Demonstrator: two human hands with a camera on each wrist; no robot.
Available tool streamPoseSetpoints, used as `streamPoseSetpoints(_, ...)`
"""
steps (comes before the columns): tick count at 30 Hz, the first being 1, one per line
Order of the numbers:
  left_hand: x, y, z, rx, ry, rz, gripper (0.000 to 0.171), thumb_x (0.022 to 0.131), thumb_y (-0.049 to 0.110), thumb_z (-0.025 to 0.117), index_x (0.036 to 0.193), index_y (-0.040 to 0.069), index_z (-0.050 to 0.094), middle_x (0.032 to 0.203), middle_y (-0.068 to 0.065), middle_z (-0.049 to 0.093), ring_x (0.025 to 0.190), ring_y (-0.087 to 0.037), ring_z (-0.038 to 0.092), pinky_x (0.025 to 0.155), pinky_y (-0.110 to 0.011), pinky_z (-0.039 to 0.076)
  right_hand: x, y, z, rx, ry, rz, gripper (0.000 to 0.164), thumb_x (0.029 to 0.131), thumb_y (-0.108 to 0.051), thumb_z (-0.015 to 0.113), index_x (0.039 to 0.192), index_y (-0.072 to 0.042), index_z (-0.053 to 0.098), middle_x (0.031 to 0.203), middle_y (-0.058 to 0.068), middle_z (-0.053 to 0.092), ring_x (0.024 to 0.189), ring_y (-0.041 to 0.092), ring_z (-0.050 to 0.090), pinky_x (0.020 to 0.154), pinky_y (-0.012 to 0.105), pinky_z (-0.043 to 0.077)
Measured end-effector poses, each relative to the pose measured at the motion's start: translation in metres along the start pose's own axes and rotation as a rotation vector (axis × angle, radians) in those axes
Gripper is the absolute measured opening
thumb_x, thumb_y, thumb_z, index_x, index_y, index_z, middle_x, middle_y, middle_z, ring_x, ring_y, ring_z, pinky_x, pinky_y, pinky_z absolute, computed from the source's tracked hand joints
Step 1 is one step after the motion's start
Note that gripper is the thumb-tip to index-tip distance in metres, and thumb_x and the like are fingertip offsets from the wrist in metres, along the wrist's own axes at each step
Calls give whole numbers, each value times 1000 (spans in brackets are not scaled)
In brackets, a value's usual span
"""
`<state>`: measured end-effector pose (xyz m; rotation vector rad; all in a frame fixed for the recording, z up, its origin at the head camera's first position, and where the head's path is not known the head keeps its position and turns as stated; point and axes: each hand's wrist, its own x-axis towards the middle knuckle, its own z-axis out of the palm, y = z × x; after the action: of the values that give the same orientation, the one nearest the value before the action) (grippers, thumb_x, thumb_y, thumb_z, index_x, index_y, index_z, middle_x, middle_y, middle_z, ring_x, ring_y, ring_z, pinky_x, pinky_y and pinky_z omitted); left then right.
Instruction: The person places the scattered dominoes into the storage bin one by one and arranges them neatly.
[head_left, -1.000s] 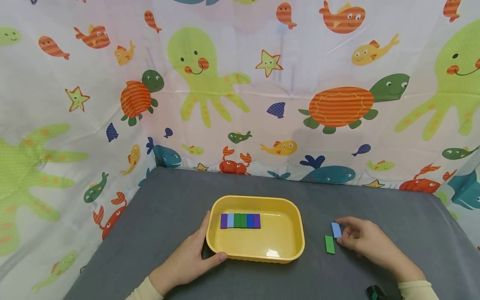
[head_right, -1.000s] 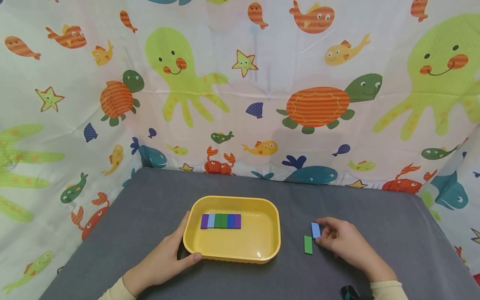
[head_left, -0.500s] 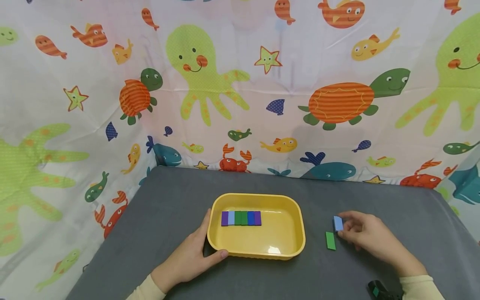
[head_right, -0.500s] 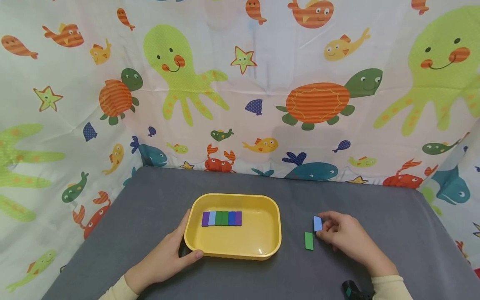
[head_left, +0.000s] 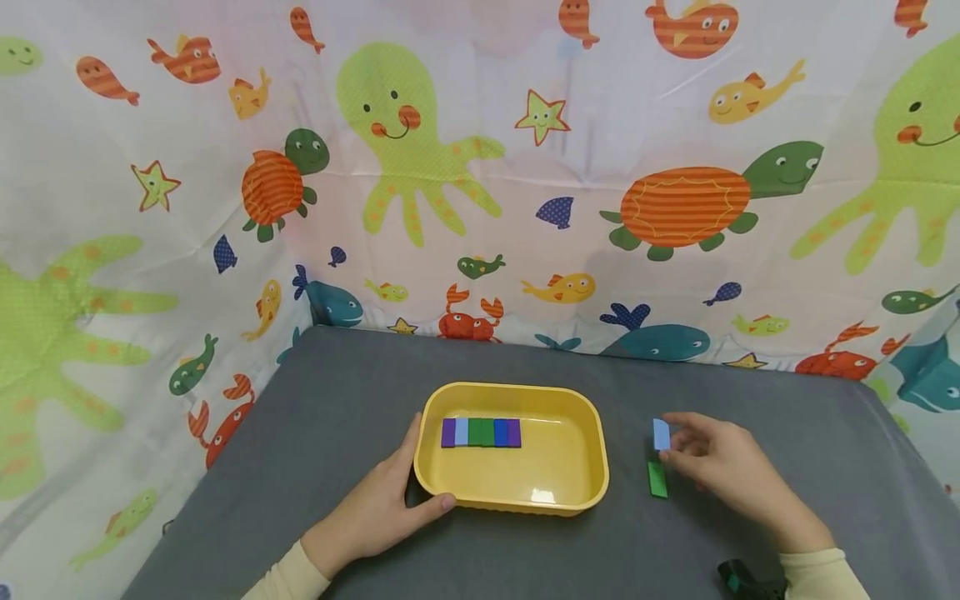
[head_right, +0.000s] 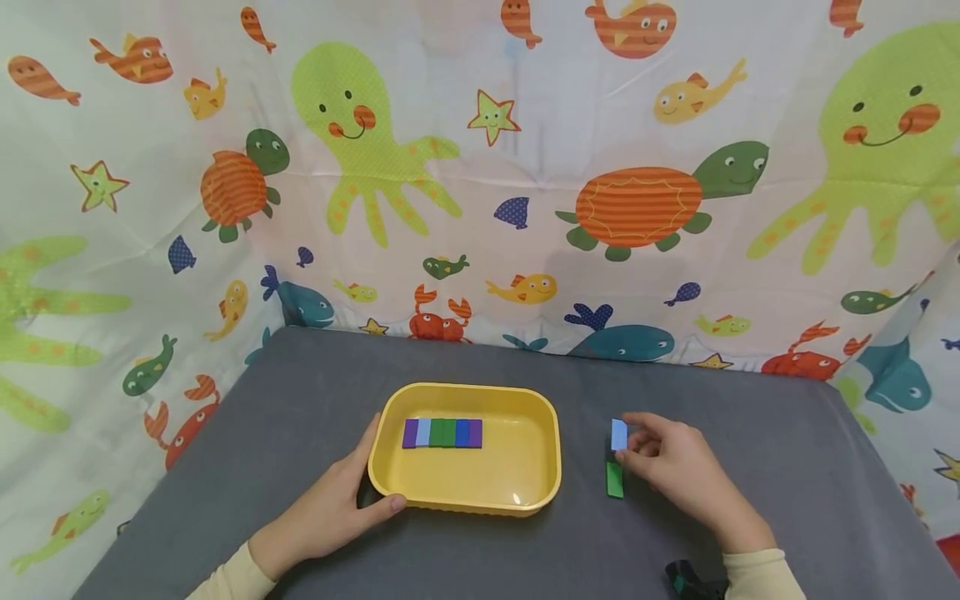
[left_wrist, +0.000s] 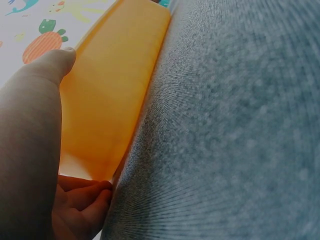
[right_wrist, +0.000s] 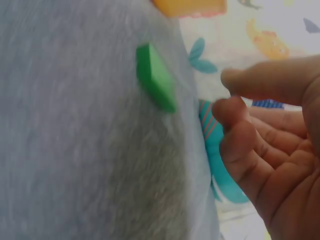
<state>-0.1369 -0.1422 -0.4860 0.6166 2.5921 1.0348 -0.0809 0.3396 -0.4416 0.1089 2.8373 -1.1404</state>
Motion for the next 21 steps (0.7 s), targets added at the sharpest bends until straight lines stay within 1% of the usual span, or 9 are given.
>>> streamPoseSetpoints(7, -1, 0, -1, 6, -3, -3, 126, 91, 76, 73, 178, 21, 0, 179, -2, 26, 159, -29, 38, 121, -59, 41, 1, -19, 1, 0, 39, -13, 58, 97, -23, 86, 146, 0, 64, 106, 8, 76, 79, 20, 68, 57, 34, 59)
streamPoseSetpoints(12, -1, 1, 0, 10, -8, -16, 126, 91, 76, 73, 178, 22, 0, 179, -3, 27, 159, -31, 39, 120, -60, 42, 5, -31, 3, -14, 58, -39, 58, 97, -23, 85, 146, -1, 64, 107, 8, 76, 78, 20, 67, 57, 33, 58)
streamPoseSetpoints(18, -1, 1, 0, 1, -9, -19, 125, 92, 76, 73, 178, 21, 1, 179, -4, 27, 159, -32, 39, 120, -61, 41, 10, -46, 2, -35, 80, -90, 57, 97, -24, 86, 145, -2, 65, 107, 6, 77, 85, 19, 69, 65, 30, 60)
streamPoseSetpoints(21, -2, 2, 0, -2, -10, -21, 124, 92, 75, 74, 178, 22, 0, 179, -4, 26, 159, -32, 38, 121, -62, 41, 12, -56, 4, -27, 76, -110, 58, 96, -25, 87, 145, -2, 66, 107, 5, 77, 87, 18, 70, 68, 29, 61)
